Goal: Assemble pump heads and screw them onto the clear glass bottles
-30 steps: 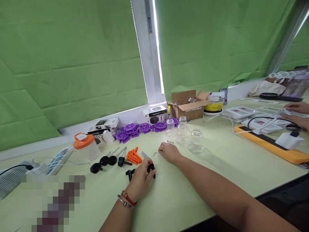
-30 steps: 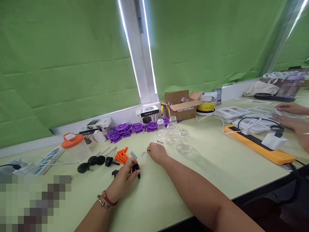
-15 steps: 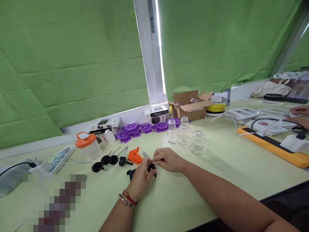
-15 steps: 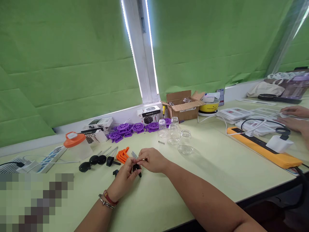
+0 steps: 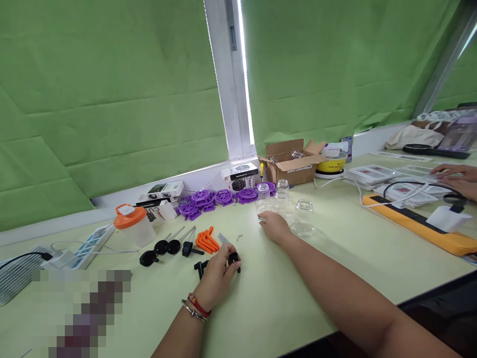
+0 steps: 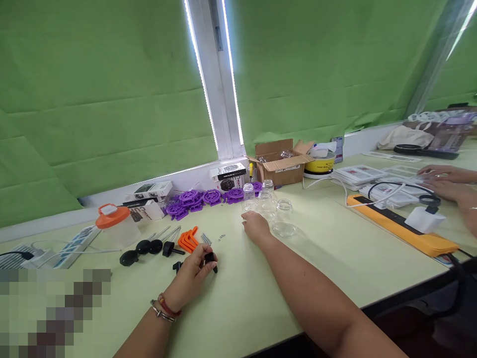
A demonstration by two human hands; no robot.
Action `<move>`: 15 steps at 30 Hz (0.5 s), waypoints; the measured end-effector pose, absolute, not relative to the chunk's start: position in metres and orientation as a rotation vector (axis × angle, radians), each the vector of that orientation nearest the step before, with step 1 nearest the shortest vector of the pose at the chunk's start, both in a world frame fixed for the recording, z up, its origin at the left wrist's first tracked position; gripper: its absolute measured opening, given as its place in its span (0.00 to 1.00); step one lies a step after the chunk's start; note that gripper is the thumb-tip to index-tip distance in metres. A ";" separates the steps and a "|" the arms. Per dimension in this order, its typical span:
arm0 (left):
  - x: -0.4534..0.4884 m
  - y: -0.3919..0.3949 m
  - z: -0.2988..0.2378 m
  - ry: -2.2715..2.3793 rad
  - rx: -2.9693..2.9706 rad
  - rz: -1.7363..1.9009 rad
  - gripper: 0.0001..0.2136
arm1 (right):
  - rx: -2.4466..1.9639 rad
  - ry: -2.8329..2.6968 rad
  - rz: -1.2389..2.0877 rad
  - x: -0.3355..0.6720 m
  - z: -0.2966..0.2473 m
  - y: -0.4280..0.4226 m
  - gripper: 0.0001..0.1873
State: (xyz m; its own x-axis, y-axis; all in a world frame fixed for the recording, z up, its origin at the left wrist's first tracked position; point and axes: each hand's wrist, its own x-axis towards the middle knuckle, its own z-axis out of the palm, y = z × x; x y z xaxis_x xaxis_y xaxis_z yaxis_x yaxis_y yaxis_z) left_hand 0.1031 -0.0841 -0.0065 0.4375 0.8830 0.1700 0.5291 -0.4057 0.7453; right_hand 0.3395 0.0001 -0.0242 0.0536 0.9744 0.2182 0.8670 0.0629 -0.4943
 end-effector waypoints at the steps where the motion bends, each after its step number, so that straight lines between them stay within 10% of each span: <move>1: 0.103 -0.085 -0.006 1.188 2.081 0.746 0.07 | -1.845 -1.851 0.283 0.341 -0.026 0.002 0.14; 15: 0.102 -0.083 -0.007 1.129 2.081 0.788 0.06 | -1.523 -1.866 0.459 0.319 -0.014 -0.017 0.25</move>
